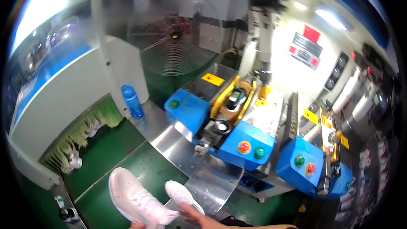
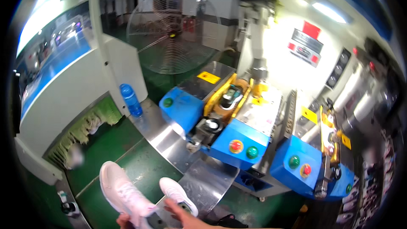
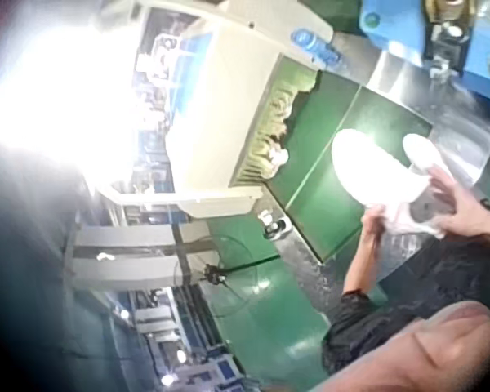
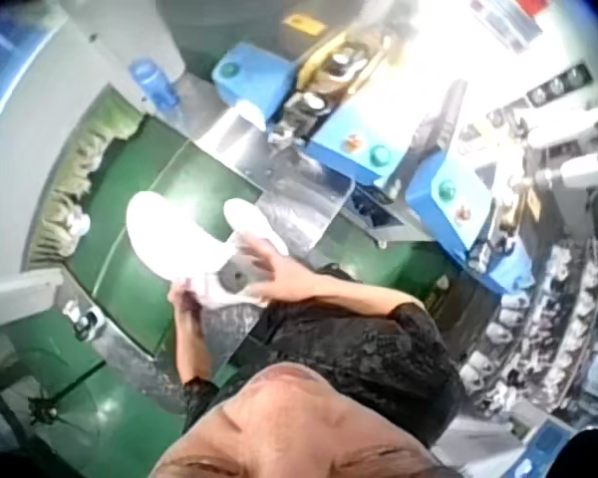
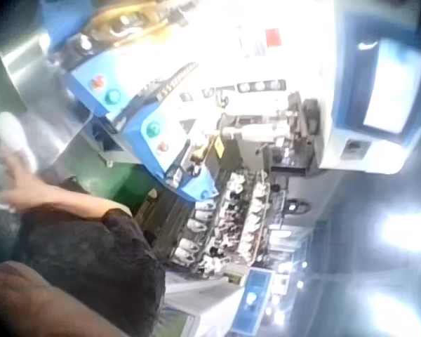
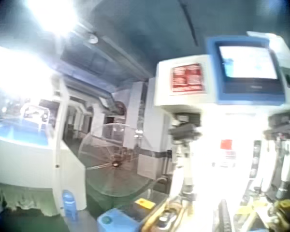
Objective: The person uses a specialized shoe-lasting machine to shape and press multiple pairs of sneakers, alternating between teal and white footwear. The person removes a shoe from the assembly line, places it into the machine for pressing, and then transfers it to a drying conveyor.
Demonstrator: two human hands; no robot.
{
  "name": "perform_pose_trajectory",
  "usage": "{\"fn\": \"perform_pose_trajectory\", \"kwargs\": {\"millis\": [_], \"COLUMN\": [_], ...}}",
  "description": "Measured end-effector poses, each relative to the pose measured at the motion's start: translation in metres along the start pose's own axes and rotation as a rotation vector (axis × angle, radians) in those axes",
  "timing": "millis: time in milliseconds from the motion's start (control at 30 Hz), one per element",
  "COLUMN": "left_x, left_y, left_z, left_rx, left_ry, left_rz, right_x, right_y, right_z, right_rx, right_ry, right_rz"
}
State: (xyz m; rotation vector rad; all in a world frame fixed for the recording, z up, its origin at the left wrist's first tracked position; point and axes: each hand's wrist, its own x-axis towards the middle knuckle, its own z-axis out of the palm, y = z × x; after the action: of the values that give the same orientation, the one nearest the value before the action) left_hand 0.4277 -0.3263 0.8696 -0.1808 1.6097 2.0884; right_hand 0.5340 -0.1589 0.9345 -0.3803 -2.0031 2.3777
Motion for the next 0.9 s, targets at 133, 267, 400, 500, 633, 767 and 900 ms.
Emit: {"fn": "perform_pose_trajectory", "kwargs": {"millis": [133,267,400,500,633,767,900], "left_x": [-0.012,0.017,0.104,0.249,0.403,0.414,0.430], "left_y": [-0.040,-0.063,0.004,0.011,0.019,-0.025,0.022], "left_z": [0.079,0.157,0.245,0.315,0.401,0.451,0.465], "left_rx": [0.198,0.223,0.129,0.435,1.137,1.171,0.925], "left_ry": [0.056,0.065,-0.268,-0.404,-0.282,-0.386,-0.511], "left_rz": [0.138,0.113,0.517,0.714,0.837,0.980,0.937], "right_x": [-0.005,-0.032,-0.035,-0.023,0.012,0.032,0.048], "right_y": [0.032,-0.015,-0.028,-0.071,-0.097,-0.082,-0.084], "right_z": [-0.063,-0.136,-0.193,-0.196,-0.195,-0.210,-0.216], "right_rx": [-0.398,-0.211,-0.240,-0.073,-0.020,-0.247,-0.176], "right_ry": [0.019,0.317,0.508,0.497,0.442,0.601,0.781], "right_rz": [-0.331,0.089,0.142,0.081,0.134,0.085,0.294]}}
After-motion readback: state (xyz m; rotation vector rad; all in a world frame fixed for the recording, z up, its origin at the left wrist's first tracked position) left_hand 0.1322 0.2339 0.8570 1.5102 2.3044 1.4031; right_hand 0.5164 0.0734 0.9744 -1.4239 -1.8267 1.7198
